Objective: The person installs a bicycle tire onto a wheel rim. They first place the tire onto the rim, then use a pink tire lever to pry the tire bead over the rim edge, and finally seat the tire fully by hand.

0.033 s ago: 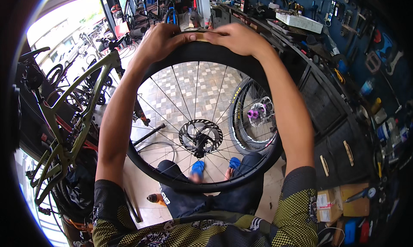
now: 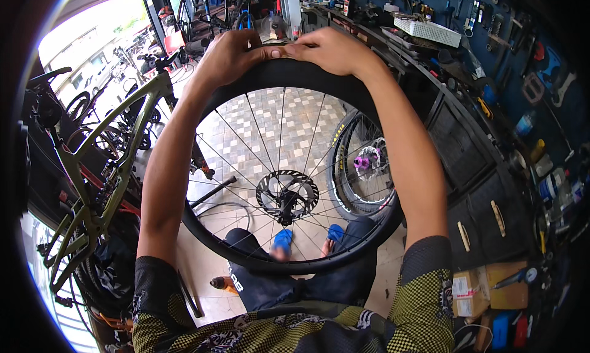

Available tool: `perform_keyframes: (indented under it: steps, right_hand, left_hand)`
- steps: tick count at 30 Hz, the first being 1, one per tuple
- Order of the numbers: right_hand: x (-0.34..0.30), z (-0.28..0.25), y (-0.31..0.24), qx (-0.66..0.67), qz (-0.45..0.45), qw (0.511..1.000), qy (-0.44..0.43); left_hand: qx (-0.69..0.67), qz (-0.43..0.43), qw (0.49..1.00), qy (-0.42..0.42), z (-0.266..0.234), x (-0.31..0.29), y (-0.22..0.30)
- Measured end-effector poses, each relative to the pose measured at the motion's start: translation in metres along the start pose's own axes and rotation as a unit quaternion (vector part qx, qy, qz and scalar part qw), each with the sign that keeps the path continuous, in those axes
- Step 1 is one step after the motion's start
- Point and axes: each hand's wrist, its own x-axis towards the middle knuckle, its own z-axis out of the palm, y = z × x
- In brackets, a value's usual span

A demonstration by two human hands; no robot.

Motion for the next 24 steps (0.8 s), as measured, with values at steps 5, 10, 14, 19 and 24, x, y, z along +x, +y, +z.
perform_keyframes:
  steps: [5,10,14,19,24]
  right_hand:
    - [0.02,0.007,-0.042,-0.105,0.055,0.993,-0.023]
    - [0.013,0.002,-0.012,-0.054,0.074,0.996,0.006]
    - [0.023,0.001,-0.013,-0.011,0.105,0.994,-0.038]
    - [0.041,0.038,-0.026,-0.206,-0.186,0.955,0.107]
    - [0.046,0.049,-0.069,-0.245,-0.107,0.961,0.073]
  left_hand:
    - [-0.007,-0.009,0.999,-0.044,-0.02,0.003,-0.01]
    - [0.034,-0.136,0.989,-0.047,-0.041,-0.051,0.009]
    - [0.135,-0.102,0.98,0.106,-0.02,-0.092,-0.01]
    - [0.137,-0.108,0.973,0.151,-0.01,-0.085,-0.004]
    - [0.167,-0.095,0.959,0.207,-0.009,-0.089,-0.01]
